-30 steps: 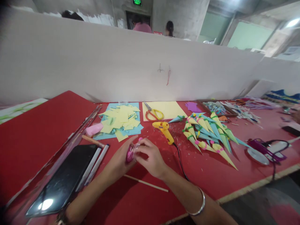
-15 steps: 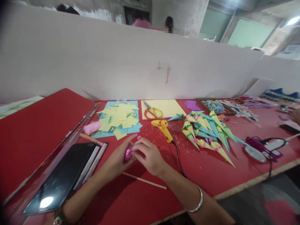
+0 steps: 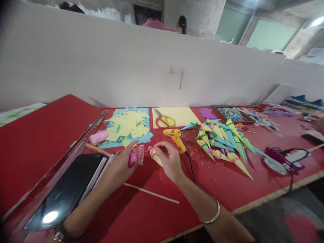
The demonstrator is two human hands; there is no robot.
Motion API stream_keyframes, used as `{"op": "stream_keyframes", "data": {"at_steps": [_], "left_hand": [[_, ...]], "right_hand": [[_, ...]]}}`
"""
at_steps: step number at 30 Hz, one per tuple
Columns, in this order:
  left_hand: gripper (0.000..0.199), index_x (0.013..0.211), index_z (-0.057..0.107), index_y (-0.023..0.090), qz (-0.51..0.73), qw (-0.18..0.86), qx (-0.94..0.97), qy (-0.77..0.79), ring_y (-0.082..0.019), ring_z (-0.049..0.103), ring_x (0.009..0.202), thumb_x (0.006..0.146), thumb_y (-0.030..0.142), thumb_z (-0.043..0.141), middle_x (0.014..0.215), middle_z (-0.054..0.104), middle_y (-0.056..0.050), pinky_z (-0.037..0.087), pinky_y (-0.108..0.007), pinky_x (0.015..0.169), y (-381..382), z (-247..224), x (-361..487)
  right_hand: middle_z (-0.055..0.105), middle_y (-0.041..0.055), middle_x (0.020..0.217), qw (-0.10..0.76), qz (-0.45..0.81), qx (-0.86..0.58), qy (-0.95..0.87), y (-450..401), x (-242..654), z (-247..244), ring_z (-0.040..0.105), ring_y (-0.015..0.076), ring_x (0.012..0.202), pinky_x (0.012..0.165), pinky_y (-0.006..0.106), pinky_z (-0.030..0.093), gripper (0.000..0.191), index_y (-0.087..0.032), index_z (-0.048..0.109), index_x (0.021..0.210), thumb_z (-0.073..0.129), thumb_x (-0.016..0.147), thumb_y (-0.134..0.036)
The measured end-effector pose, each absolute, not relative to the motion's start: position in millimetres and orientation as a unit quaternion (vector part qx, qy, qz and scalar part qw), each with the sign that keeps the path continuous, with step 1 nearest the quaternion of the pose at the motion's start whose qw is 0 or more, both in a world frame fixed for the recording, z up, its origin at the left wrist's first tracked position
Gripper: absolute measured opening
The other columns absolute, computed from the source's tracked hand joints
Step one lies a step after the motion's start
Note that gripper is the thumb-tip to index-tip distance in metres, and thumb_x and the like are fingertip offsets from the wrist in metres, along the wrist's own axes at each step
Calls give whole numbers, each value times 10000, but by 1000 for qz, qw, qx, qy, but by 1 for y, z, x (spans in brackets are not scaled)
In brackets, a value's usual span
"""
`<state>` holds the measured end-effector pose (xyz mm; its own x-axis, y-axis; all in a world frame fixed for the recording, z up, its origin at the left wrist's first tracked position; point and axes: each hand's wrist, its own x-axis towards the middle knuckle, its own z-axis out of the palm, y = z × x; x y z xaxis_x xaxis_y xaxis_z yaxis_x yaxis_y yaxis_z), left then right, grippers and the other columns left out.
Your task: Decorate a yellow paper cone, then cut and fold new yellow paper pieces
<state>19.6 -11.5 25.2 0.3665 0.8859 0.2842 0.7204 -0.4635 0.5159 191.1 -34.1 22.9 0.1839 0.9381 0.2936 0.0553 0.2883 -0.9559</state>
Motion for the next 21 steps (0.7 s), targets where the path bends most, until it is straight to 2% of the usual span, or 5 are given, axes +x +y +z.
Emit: {"op": "stream_keyframes", "data": {"at_steps": [4, 9, 15, 18, 21], "left_hand": [[570, 1265, 378, 141, 250, 138, 803, 523, -265, 621, 890, 704, 125, 478, 987, 655, -103, 449, -398, 792, -8, 25, 18], [491, 1205, 448, 176, 246, 154, 812, 506, -231, 581, 969, 718, 131, 476, 1065, 632, -85, 440, -346, 822, -8, 18, 21], [467, 1160, 495, 151, 288, 144, 772, 548, -355, 411, 1131, 693, 147, 496, 1189, 518, -167, 267, -566, 924, -8, 16, 13], [350, 1117, 526, 194, 320, 192, 775, 510, -293, 418, 1124, 783, 197, 419, 1181, 524, -118, 278, -502, 944, -13, 26, 18], [281, 926, 589, 205, 332, 290, 779, 446, -203, 544, 909, 863, 298, 332, 936, 623, -48, 399, -361, 838, -19, 32, 30]], "right_hand": [[655, 20, 765, 611, 438, -460, -473, -31, 191, 23, 622, 152, 695, 675, 305, 518, 124, -200, 582, 765, 612, 728, -315], [670, 16, 740, 597, 482, -422, -482, -32, 190, 23, 626, 136, 662, 681, 303, 522, 144, -195, 627, 807, 622, 738, -321], [667, 3, 705, 595, 488, -405, -494, -34, 190, 22, 615, 127, 625, 652, 294, 508, 122, -203, 663, 808, 606, 760, -299], [653, 9, 732, 579, 443, -416, -544, -36, 189, 22, 599, 136, 650, 648, 289, 495, 67, -211, 667, 770, 624, 750, -258], [633, 21, 779, 563, 353, -413, -623, -39, 188, 23, 588, 153, 739, 691, 284, 475, 67, -227, 682, 776, 618, 764, -207]]}}
